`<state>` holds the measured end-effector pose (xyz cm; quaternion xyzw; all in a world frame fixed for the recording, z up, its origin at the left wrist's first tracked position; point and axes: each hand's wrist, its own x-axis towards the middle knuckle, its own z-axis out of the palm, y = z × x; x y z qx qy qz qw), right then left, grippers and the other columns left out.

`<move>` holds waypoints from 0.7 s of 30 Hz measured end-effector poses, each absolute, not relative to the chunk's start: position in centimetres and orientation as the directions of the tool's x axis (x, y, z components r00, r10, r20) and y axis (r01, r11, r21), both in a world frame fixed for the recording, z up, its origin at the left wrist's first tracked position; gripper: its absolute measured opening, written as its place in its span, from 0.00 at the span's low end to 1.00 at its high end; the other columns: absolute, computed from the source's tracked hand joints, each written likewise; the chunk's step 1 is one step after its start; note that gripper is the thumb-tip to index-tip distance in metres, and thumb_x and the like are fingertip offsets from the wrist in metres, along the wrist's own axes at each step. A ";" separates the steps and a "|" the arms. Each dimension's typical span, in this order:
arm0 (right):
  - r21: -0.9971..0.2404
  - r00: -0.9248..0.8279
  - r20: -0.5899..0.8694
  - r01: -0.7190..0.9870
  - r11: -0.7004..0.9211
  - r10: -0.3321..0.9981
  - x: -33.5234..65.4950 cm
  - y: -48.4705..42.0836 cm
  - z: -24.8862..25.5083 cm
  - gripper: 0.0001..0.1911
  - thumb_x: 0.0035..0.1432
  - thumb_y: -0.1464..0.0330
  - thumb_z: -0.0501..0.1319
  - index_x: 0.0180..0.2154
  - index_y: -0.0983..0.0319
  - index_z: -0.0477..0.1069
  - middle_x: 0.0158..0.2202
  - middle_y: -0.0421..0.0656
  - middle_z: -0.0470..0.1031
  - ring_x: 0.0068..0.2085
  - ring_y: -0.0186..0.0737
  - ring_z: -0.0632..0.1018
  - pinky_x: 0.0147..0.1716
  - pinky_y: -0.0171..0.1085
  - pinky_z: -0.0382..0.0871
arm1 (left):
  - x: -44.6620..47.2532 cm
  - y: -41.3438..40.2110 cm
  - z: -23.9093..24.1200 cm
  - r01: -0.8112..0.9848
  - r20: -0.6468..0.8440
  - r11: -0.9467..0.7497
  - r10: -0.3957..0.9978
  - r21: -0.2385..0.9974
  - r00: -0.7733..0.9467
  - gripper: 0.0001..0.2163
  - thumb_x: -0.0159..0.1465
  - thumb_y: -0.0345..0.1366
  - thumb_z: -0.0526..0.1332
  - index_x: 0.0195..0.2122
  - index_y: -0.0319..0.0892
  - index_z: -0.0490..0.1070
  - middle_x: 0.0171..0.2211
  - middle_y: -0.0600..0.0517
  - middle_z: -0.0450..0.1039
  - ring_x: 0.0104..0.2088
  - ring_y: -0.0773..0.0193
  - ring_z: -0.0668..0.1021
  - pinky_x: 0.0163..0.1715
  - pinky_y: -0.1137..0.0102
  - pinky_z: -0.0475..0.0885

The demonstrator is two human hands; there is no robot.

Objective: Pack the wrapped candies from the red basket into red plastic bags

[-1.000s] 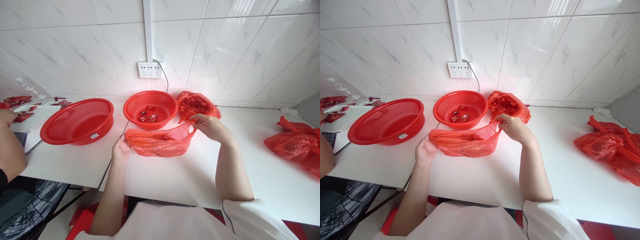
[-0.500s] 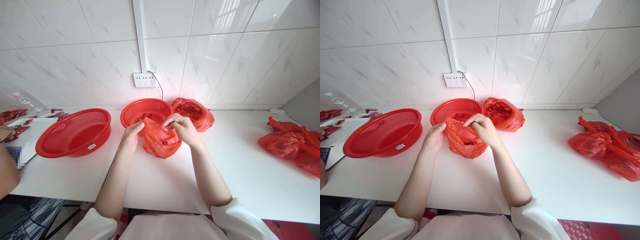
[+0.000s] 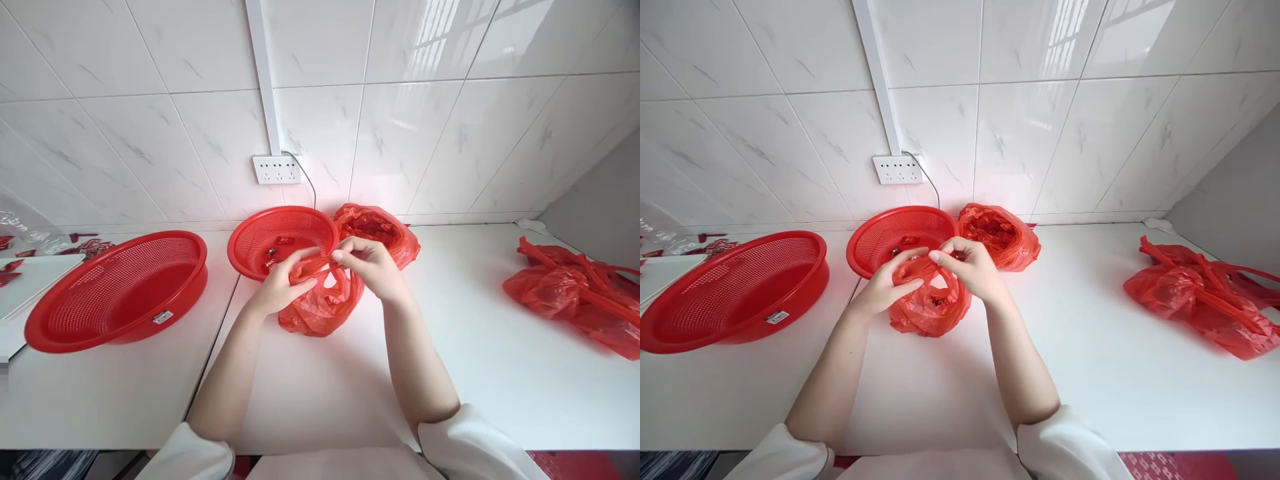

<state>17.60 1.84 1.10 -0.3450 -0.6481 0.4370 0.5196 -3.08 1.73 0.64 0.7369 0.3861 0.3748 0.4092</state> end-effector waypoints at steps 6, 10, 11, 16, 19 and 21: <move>-0.899 -0.263 0.436 -0.167 0.405 0.860 18.2 1.1 2.1 0.12 0.58 0.60 0.63 0.43 0.56 0.75 0.43 0.43 0.77 0.40 0.39 0.76 0.40 0.40 0.73 | -2.4 1.2 0.7 0.165 0.124 -0.243 0.842 0.956 0.524 0.13 0.59 0.42 0.64 0.44 0.45 0.76 0.43 0.49 0.76 0.44 0.53 0.76 0.46 0.62 0.71; -0.871 -0.167 0.490 -0.051 0.489 0.855 17.9 0.8 2.4 0.14 0.62 0.60 0.58 0.49 0.53 0.73 0.49 0.43 0.75 0.48 0.42 0.76 0.50 0.46 0.71 | -1.5 1.6 0.0 -0.342 0.064 0.073 0.926 0.937 0.372 0.15 0.64 0.47 0.58 0.29 0.41 0.72 0.20 0.56 0.65 0.23 0.67 0.72 0.39 0.63 0.73; -0.858 -0.124 0.510 -0.015 0.513 0.851 17.9 0.7 2.4 0.14 0.62 0.60 0.58 0.48 0.53 0.73 0.50 0.43 0.75 0.49 0.43 0.76 0.51 0.46 0.70 | -1.4 1.7 0.0 -0.425 0.041 0.116 0.939 0.898 0.342 0.16 0.64 0.48 0.56 0.29 0.42 0.70 0.16 0.59 0.58 0.18 0.71 0.66 0.36 0.65 0.73; -0.725 -0.240 0.638 0.131 0.676 0.731 17.4 0.1 2.2 0.12 0.63 0.61 0.57 0.45 0.51 0.76 0.45 0.41 0.78 0.54 0.47 0.73 0.57 0.53 0.63 | -1.7 1.0 0.6 -0.185 0.052 0.064 0.825 0.981 0.563 0.19 0.55 0.47 0.67 0.45 0.46 0.71 0.25 0.57 0.64 0.21 0.72 0.66 0.22 0.73 0.66; -0.606 -0.449 0.660 0.155 0.780 0.602 16.4 0.0 2.1 0.16 0.64 0.68 0.54 0.50 0.50 0.73 0.48 0.39 0.77 0.59 0.46 0.69 0.62 0.55 0.54 | -1.6 -0.1 1.3 0.146 -0.010 -0.136 0.696 0.980 0.718 0.23 0.50 0.38 0.71 0.48 0.47 0.72 0.37 0.50 0.74 0.36 0.60 0.76 0.34 0.69 0.71; -0.571 -0.548 0.651 0.102 0.815 0.525 15.8 0.1 2.0 0.20 0.65 0.71 0.51 0.55 0.50 0.69 0.52 0.39 0.75 0.60 0.44 0.68 0.62 0.54 0.55 | -1.5 -0.6 1.5 0.232 -0.012 -0.203 0.729 0.951 0.684 0.19 0.57 0.40 0.66 0.50 0.47 0.73 0.44 0.48 0.75 0.46 0.55 0.76 0.43 0.65 0.72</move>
